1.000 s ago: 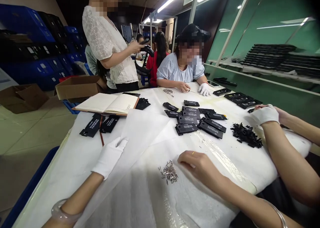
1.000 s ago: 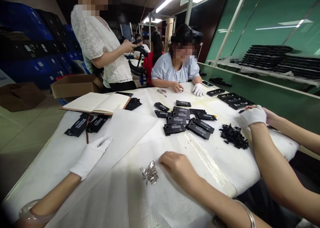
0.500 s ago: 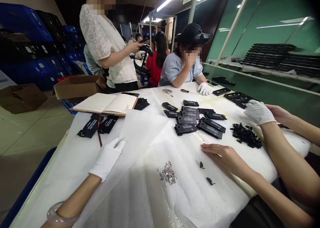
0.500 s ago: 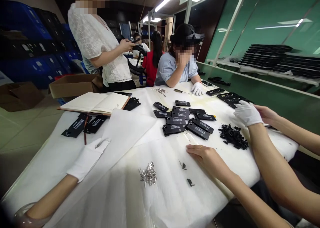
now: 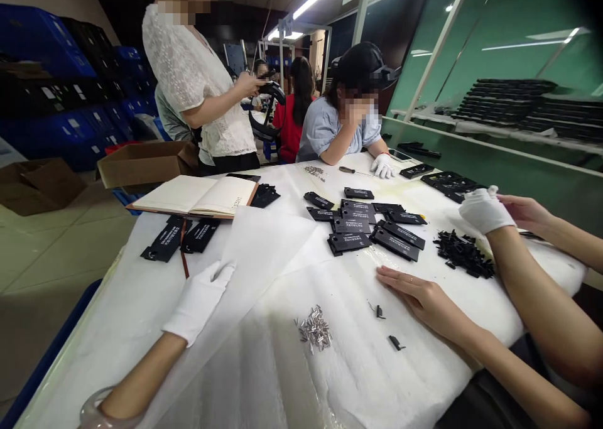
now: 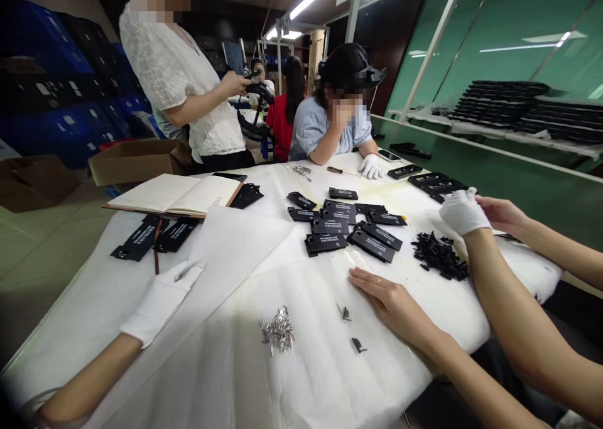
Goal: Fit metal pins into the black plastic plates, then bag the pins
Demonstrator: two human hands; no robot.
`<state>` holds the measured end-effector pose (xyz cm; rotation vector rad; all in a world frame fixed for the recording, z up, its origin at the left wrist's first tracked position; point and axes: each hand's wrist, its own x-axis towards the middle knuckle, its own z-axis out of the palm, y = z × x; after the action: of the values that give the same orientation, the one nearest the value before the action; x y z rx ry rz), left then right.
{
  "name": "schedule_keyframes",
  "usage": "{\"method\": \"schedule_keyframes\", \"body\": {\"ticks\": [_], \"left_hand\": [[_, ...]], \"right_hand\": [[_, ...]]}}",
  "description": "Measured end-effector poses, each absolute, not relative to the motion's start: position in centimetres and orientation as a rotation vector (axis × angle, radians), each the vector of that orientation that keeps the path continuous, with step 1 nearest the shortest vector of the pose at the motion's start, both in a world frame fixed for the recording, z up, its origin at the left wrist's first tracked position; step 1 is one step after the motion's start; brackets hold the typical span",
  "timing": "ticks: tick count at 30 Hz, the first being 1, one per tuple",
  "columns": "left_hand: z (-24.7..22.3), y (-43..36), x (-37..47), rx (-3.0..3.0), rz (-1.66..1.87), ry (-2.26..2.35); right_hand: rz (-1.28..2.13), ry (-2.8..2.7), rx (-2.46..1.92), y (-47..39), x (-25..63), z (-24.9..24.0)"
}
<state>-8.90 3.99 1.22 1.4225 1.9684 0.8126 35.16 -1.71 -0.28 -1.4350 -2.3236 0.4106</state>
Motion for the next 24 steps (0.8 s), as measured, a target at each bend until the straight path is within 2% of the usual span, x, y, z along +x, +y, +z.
{"method": "schedule_keyframes", "body": {"ticks": [6,16,24], "left_hand": [[1.1,4.0,-9.0,1.394,0.798,1.969],[0.8,4.0,-9.2,1.420,0.822,1.967],[1.0,3.9,-9.1,1.433,0.836,1.967]], "right_hand": [[0.530,-2.323,-1.385,-2.6,35.4,0.8],[0.606,-2.344,-1.292,0.6,35.5,1.2],[0.413,-2.380,-1.280,0.0,34.7,0.6]]}}
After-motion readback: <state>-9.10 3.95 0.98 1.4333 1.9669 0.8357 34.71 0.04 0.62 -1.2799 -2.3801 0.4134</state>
